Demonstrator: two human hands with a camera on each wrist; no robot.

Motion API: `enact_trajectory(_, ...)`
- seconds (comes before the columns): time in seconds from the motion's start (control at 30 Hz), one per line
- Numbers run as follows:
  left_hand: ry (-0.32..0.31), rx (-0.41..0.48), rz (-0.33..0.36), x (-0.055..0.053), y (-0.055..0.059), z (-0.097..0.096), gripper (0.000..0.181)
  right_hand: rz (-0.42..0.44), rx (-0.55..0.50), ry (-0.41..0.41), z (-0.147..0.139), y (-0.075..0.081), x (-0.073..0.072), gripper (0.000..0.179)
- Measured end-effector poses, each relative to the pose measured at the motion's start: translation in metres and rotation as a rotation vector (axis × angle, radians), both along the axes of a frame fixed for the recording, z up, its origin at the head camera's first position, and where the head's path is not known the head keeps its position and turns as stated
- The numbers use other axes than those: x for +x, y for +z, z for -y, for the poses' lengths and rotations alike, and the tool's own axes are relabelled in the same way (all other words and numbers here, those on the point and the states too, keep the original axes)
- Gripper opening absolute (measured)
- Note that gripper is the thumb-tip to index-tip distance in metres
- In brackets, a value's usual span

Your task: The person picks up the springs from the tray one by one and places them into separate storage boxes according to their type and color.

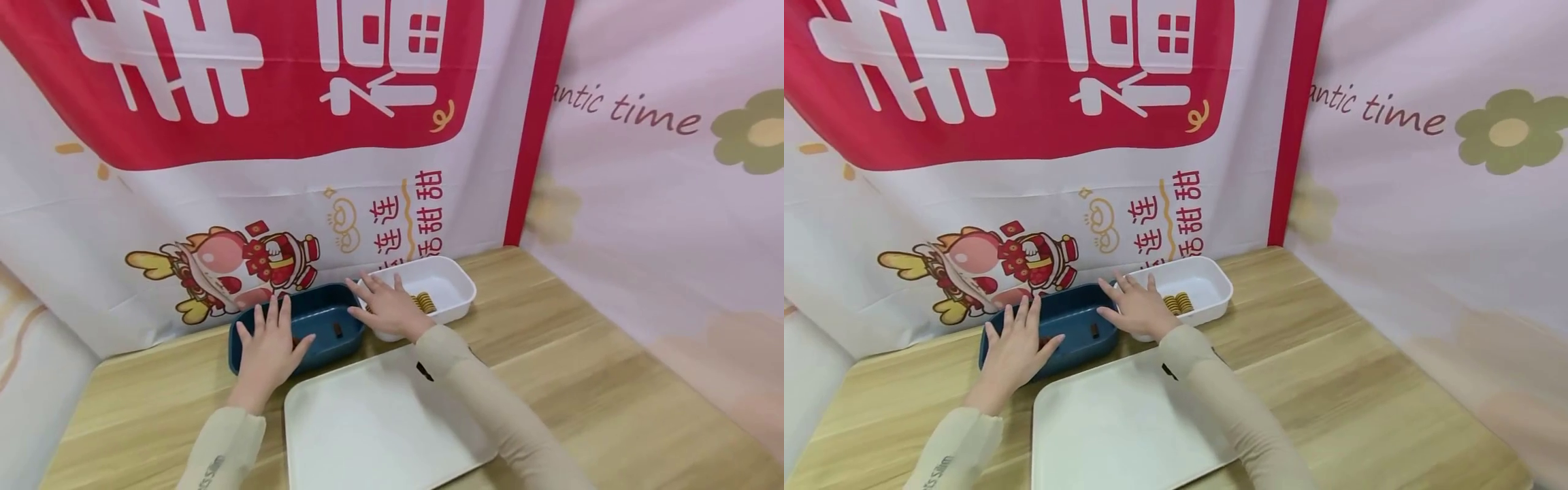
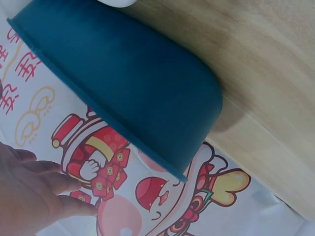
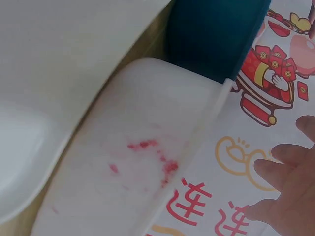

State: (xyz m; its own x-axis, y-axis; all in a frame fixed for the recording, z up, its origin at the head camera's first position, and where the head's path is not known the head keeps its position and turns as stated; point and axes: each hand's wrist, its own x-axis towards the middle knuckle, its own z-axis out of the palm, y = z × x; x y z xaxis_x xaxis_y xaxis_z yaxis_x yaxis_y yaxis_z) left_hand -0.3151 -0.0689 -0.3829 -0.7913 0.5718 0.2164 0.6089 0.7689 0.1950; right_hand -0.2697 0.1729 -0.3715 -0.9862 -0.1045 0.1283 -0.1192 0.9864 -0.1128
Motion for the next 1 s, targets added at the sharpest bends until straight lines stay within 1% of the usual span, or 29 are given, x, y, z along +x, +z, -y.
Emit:
enact_trajectory(0.1, 0.004, 0.020, 0.002, 0.000, 0.002, 0.005, 0.091, 0.003, 0.003, 0.003, 0.005, 0.005, -0.002, 0.065)
enact_trajectory(0.23, -0.047, 0.023, 0.013, -0.004, 0.003, -0.008, 0.092, 0.007, 0.018, -0.051, -0.005, 0.009, 0.006, 0.065)
enact_trajectory(0.37, -0.113, 0.018, 0.041, -0.005, -0.001, -0.027, 0.094, 0.029, 0.036, -0.120, -0.020, 0.007, 0.020, 0.065)
enact_trajectory(0.47, -0.162, 0.013, 0.052, -0.005, -0.003, -0.040, 0.095, 0.035, 0.025, -0.165, -0.030, 0.004, 0.031, 0.065)
enact_trajectory(0.53, -0.191, 0.015, 0.045, -0.005, -0.003, -0.047, 0.096, 0.034, 0.023, -0.187, -0.034, 0.005, 0.037, 0.065)
enact_trajectory(0.6, -0.210, 0.023, 0.029, -0.007, -0.004, -0.047, 0.096, 0.031, 0.035, -0.205, -0.032, 0.004, 0.039, 0.065)
enact_trajectory(0.67, -0.219, 0.031, 0.003, -0.012, -0.005, -0.040, 0.096, 0.035, 0.059, -0.213, -0.021, 0.006, 0.035, 0.065)
enact_trajectory(0.77, -0.197, 0.021, -0.001, -0.023, -0.004, -0.019, 0.097, 0.049, 0.097, -0.201, 0.000, 0.008, 0.019, 0.064)
enact_trajectory(0.8, -0.138, 0.008, 0.005, -0.024, -0.004, 0.004, 0.099, 0.056, 0.103, -0.149, 0.019, 0.009, 0.005, 0.064)
enact_trajectory(0.87, -0.011, -0.031, 0.043, -0.024, -0.002, 0.046, 0.103, 0.066, 0.111, -0.051, 0.055, 0.011, -0.017, 0.064)
enact_trajectory(0.93, 0.042, -0.061, 0.079, -0.027, -0.002, 0.061, 0.106, 0.081, 0.125, -0.041, 0.068, 0.013, -0.025, 0.064)
enact_trajectory(1.0, 0.083, -0.086, 0.101, -0.029, -0.002, 0.069, 0.107, 0.089, 0.141, -0.047, 0.077, 0.014, -0.030, 0.064)
